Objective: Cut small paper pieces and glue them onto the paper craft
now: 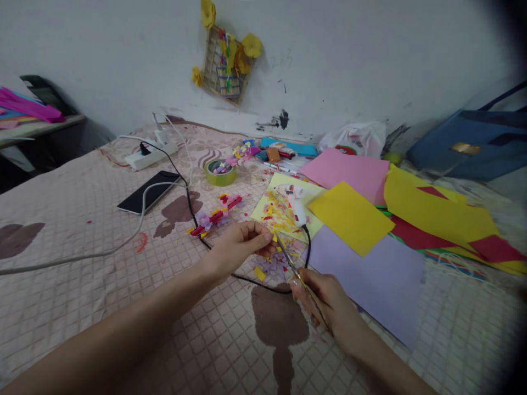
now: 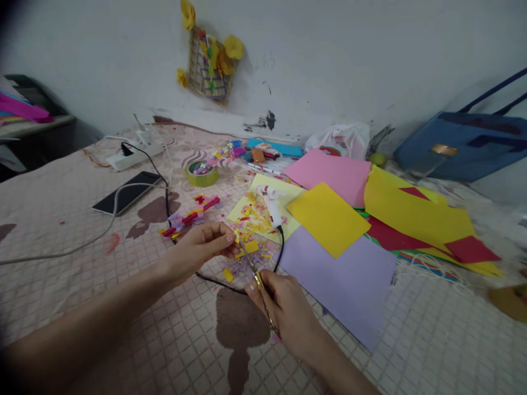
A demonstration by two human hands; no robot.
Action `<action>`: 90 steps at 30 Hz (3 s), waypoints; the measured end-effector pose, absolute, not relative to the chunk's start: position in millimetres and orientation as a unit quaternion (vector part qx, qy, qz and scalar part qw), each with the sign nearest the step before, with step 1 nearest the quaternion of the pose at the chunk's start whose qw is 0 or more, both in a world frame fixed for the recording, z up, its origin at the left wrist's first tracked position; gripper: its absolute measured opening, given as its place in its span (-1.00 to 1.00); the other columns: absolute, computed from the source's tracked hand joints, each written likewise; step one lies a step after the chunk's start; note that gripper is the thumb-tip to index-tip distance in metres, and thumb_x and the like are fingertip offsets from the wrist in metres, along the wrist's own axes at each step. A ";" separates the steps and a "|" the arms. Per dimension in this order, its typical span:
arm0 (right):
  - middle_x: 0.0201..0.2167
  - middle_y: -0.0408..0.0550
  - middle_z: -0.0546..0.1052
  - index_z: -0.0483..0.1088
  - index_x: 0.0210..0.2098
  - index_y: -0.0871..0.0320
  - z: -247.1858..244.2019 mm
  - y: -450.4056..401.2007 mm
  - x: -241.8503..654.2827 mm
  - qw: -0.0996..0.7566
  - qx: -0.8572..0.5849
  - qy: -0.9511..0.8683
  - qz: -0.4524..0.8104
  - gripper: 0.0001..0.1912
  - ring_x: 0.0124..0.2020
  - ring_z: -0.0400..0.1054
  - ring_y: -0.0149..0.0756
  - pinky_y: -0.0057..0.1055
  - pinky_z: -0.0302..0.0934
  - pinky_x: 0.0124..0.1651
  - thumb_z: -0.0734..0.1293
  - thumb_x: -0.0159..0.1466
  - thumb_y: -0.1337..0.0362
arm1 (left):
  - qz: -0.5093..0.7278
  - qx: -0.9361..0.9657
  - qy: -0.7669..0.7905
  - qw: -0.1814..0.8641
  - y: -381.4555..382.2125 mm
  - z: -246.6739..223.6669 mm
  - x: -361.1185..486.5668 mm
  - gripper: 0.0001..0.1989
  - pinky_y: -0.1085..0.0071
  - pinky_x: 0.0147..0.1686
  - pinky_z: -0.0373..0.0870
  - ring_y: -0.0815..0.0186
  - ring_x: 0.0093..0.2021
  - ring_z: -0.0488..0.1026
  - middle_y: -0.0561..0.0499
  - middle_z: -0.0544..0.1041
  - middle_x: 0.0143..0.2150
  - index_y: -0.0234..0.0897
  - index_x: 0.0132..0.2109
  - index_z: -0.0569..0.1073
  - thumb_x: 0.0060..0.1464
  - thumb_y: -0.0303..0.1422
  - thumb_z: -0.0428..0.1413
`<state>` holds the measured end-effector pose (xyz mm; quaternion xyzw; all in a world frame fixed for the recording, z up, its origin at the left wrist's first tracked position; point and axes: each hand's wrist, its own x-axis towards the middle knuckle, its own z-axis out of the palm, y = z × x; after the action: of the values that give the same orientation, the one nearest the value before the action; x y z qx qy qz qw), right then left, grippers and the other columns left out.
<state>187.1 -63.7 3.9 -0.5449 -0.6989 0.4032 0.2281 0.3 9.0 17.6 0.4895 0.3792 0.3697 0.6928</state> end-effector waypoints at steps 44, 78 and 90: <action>-0.63 -0.19 0.25 0.17 -0.53 0.13 6.4 -62.9 188.7 0.197 -0.547 -0.726 0.367 -0.63 -0.60 0.09 -0.41 -0.48 0.01 -0.51 0.08 0.28 0.03 | 0.350 0.514 0.385 0.682 13.2 22.3 -3.3 -0.79 0.49 -0.37 0.35 0.44 -0.44 0.43 0.03 0.49 -0.48 -0.38 -0.39 0.39 -0.04 -0.30 0.18; -0.73 -0.26 0.14 0.18 -0.56 0.15 8.0 -67.0 179.9 0.258 -0.547 -0.657 0.449 -0.52 -0.67 0.04 -0.47 -0.52 -0.07 -0.62 0.06 0.24 -0.10 | 0.377 0.471 0.374 0.704 0.9 20.8 5.3 -0.82 0.46 -0.31 0.35 0.44 -0.41 0.43 0.03 0.49 -0.43 -0.36 -0.37 0.36 -0.01 -0.33 0.17; -0.70 -0.25 0.17 0.20 -0.55 0.15 -0.2 -69.6 181.3 0.265 -0.547 -0.645 0.464 -0.53 -0.67 0.05 -0.47 -0.53 -0.06 -0.64 0.07 0.25 -0.08 | 0.361 0.478 0.361 0.715 4.0 21.2 2.4 -0.83 0.50 -0.31 0.35 0.46 -0.41 0.45 0.02 0.51 -0.44 -0.37 -0.39 0.36 0.00 -0.35 0.16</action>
<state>181.3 -69.6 -0.2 -0.5467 -0.6450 0.4637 0.2647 2.4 4.0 21.2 0.4776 0.3609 0.3610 0.7150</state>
